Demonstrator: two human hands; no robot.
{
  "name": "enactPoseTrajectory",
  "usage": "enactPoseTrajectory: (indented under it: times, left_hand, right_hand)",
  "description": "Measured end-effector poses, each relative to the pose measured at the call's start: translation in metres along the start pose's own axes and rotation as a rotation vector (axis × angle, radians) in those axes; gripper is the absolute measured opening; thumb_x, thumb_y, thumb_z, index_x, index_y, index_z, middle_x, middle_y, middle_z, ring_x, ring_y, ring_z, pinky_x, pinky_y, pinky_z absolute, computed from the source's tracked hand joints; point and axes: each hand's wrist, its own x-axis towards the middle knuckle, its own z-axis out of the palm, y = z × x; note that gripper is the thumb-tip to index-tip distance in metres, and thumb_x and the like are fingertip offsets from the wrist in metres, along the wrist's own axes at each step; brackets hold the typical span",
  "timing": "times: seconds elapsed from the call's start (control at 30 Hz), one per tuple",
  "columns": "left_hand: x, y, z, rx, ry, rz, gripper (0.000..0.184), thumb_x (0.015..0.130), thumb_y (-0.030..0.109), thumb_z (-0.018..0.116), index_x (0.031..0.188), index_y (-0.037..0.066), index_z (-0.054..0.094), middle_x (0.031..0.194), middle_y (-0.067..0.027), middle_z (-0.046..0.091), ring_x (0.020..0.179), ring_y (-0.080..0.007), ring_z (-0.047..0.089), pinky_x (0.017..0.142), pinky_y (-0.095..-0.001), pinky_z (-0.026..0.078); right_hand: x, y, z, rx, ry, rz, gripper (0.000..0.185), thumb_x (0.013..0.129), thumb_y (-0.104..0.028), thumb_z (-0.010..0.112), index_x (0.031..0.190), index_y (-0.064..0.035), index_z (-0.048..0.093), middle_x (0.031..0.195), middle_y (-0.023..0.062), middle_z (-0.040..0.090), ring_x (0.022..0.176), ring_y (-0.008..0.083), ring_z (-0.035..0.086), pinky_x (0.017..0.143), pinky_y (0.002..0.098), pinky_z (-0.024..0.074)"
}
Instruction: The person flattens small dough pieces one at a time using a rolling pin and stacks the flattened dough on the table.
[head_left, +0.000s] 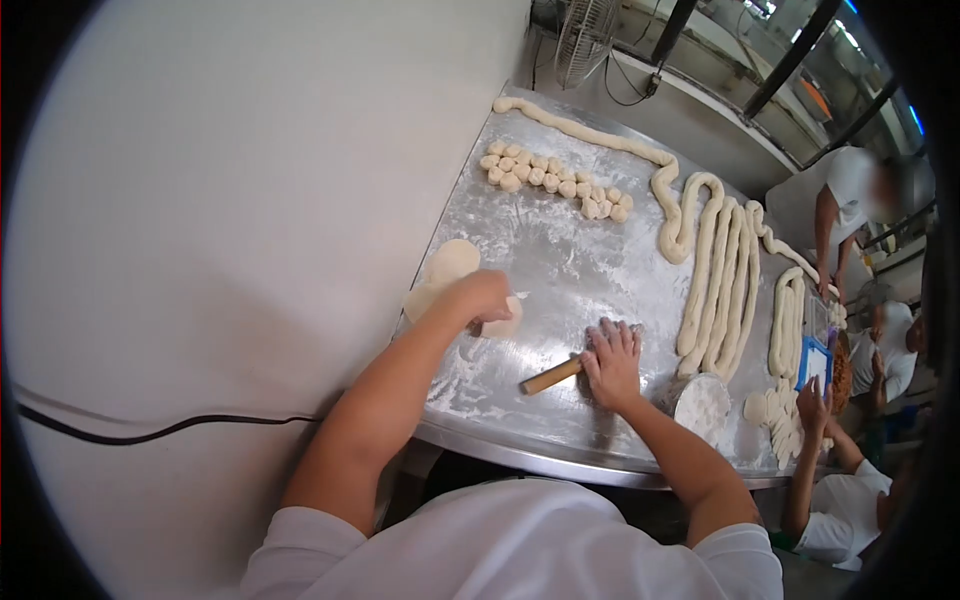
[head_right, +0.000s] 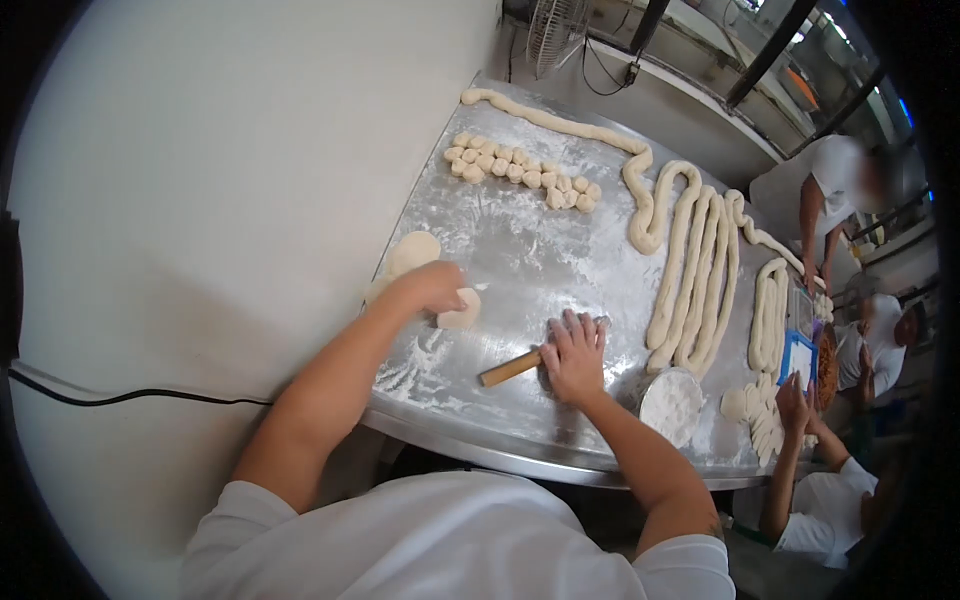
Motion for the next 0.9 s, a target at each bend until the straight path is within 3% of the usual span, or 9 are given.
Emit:
enactPoseTrajectory:
  times: [0.13, 0.23, 0.33, 0.43, 0.53, 0.73, 0.9]
  left_hand:
    - [-0.054, -0.027, -0.021, 0.101, -0.075, -0.153, 0.044, 0.087, 0.034, 0.081, 0.117, 0.002, 0.082, 0.112, -0.0218, 0.08, 0.099, -0.0395, 0.077, 0.088, -0.0477, 0.061]
    - [-0.067, -0.052, -0.011, 0.172, -0.035, -0.289, 0.037, 0.086, 0.029, 0.082, 0.112, 0.002, 0.083, 0.11, -0.021, 0.081, 0.1, -0.0384, 0.078, 0.088, -0.0462, 0.062]
    - [-0.078, -0.041, -0.014, 0.302, 0.131, -0.407, 0.032, 0.085, 0.017, 0.08, 0.114, 0.003, 0.08, 0.113, -0.0211, 0.08, 0.105, -0.0383, 0.078, 0.089, -0.0452, 0.063]
    - [-0.078, -0.046, 0.002, 0.293, 0.4, -0.375, 0.037, 0.083, 0.007, 0.079, 0.119, 0.004, 0.075, 0.117, -0.0211, 0.078, 0.112, -0.038, 0.077, 0.092, -0.045, 0.063]
    - [-0.075, -0.046, -0.002, 0.179, 0.312, -0.399, 0.035, 0.091, 0.008, 0.074, 0.126, 0.004, 0.073, 0.118, -0.0203, 0.079, 0.112, -0.0352, 0.078, 0.093, -0.0461, 0.064]
    - [-0.061, -0.059, -0.006, 0.223, 0.133, -0.378, 0.043, 0.077, 0.007, 0.084, 0.12, 0.005, 0.076, 0.116, -0.0187, 0.079, 0.11, -0.0376, 0.076, 0.094, -0.0465, 0.062]
    - [-0.067, -0.049, -0.021, 0.08, 0.23, -0.337, 0.043, 0.076, 0.01, 0.086, 0.118, 0.008, 0.077, 0.117, -0.0169, 0.079, 0.113, -0.0365, 0.075, 0.097, -0.0464, 0.06]
  right_hand:
    - [0.014, 0.004, 0.012, -0.002, 0.125, -0.038, 0.055, 0.104, -0.04, 0.062, 0.148, -0.0071, 0.063, 0.162, 0.0225, 0.05, 0.154, 0.0492, 0.037, 0.13, 0.0681, 0.0172]
    - [0.018, 0.003, 0.017, 0.016, 0.147, -0.03, 0.053, 0.103, -0.039, 0.064, 0.146, -0.0072, 0.065, 0.158, 0.0224, 0.053, 0.151, 0.0485, 0.041, 0.129, 0.0689, 0.0179]
    - [0.018, 0.005, 0.016, 0.021, 0.159, -0.03, 0.053, 0.102, -0.039, 0.064, 0.144, -0.0074, 0.066, 0.157, 0.022, 0.054, 0.15, 0.0479, 0.042, 0.129, 0.0689, 0.0178]
    - [0.018, 0.004, 0.014, 0.02, 0.161, -0.03, 0.053, 0.102, -0.039, 0.064, 0.144, -0.0072, 0.067, 0.157, 0.022, 0.055, 0.149, 0.0472, 0.044, 0.129, 0.0688, 0.0179]
    - [0.018, 0.002, 0.011, 0.021, 0.156, -0.033, 0.053, 0.102, -0.039, 0.065, 0.144, -0.007, 0.067, 0.156, 0.0219, 0.055, 0.148, 0.0468, 0.044, 0.129, 0.0685, 0.0181]
    - [0.019, 0.003, 0.012, 0.021, 0.163, -0.035, 0.053, 0.101, -0.038, 0.066, 0.144, -0.0065, 0.067, 0.156, 0.022, 0.055, 0.146, 0.0467, 0.046, 0.13, 0.0679, 0.0185]
    - [0.02, 0.004, 0.012, 0.024, 0.162, -0.034, 0.054, 0.1, -0.038, 0.067, 0.144, -0.0066, 0.067, 0.155, 0.0221, 0.055, 0.146, 0.0466, 0.047, 0.13, 0.0676, 0.0186]
